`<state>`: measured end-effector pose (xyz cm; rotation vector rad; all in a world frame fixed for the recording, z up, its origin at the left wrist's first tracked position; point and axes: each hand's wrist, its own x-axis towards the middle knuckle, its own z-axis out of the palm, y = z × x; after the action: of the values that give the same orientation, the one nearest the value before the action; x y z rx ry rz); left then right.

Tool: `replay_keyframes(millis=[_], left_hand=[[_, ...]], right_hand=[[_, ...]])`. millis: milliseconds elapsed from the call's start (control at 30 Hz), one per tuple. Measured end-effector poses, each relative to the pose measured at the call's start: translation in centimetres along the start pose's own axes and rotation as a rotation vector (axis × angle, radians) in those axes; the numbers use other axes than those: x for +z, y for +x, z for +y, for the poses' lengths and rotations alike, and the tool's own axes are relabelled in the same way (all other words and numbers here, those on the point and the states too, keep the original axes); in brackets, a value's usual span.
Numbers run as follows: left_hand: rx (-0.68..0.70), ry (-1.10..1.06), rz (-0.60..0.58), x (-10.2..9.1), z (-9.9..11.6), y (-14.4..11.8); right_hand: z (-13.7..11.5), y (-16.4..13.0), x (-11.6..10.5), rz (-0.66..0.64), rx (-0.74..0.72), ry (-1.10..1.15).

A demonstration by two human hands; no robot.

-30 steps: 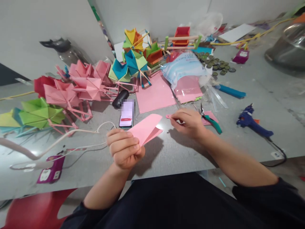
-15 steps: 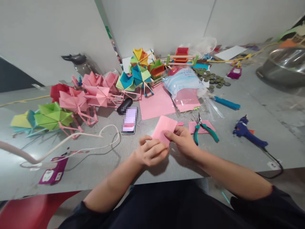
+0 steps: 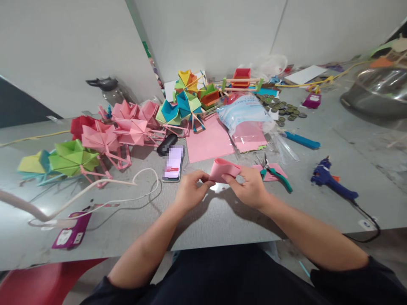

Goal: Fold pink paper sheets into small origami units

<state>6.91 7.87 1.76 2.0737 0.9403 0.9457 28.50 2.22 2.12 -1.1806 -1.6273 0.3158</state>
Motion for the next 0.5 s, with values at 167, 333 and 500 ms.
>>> replay_keyframes(millis=[167, 333, 500], left_hand=[[-0.089, -0.077, 0.083, 0.4, -0.2, -0.4], [-0.153, -0.263, 0.156, 1.6, -0.3, -1.0], [-0.197, -0.525, 0.109, 3.2, 0.1, -1.5]], right_hand=[[0.2, 0.0, 0.5, -0.061, 0.048, 0.102], [0.6, -0.8, 2.5, -0.191, 0.403, 0.457], [0.8, -1.6, 3.7, -0.111, 0.494, 0.703]])
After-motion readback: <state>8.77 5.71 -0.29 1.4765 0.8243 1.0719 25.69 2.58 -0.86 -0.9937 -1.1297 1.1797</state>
